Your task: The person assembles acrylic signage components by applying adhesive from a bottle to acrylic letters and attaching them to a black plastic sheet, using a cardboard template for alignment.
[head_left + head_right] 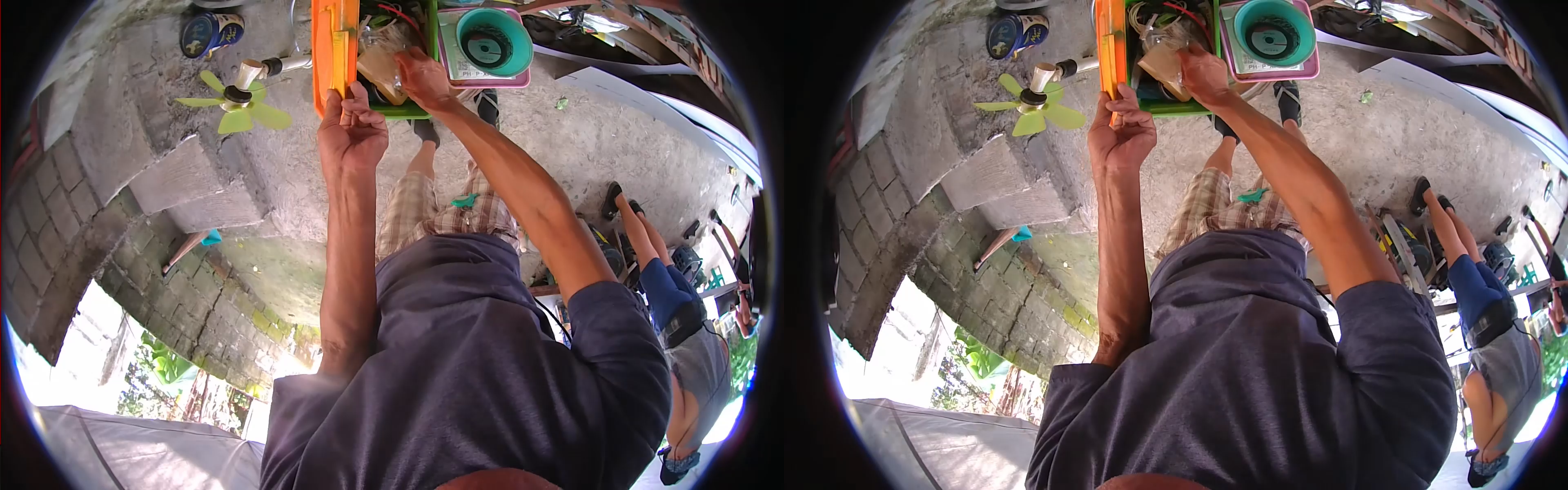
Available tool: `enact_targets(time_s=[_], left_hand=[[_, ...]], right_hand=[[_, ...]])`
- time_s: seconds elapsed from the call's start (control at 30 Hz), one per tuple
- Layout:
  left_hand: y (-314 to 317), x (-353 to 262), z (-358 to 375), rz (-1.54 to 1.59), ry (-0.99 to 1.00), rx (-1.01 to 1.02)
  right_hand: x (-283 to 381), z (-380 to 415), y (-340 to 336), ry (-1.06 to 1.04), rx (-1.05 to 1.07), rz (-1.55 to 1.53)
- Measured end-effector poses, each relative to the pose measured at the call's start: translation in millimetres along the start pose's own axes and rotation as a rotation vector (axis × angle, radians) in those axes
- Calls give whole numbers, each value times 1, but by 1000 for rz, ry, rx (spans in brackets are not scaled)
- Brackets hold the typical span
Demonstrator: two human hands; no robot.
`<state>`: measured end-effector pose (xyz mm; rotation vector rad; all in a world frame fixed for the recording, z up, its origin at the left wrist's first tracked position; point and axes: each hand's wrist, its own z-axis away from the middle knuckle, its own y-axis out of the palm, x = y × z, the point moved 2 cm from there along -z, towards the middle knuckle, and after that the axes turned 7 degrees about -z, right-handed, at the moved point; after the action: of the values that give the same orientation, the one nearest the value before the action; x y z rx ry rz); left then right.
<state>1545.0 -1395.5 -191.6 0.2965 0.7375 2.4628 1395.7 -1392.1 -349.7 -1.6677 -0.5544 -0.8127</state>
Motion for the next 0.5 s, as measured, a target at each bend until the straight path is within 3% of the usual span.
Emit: enact_targets(time_s=[0.13, 0.23, 0.33, 0.43, 0.5], left_hand=[[-5, -9, -6, -18, -2, 36], [-5, -12, -7, -32, 6, 46], [-2, -10, -7, -45, 19, 12], [2, -9, -7, -49, 27, 4], [1, -10, -7, -40, 31, 7]], right_hand=[[13, 5, -9, 121, -44, -27], [41, -14, -22, -249, -115, -77], [53, -30, -9, -551, 152, 135], [42, -36, -7, -473, 384, 417], [34, -35, -18, -435, 363, 390]])
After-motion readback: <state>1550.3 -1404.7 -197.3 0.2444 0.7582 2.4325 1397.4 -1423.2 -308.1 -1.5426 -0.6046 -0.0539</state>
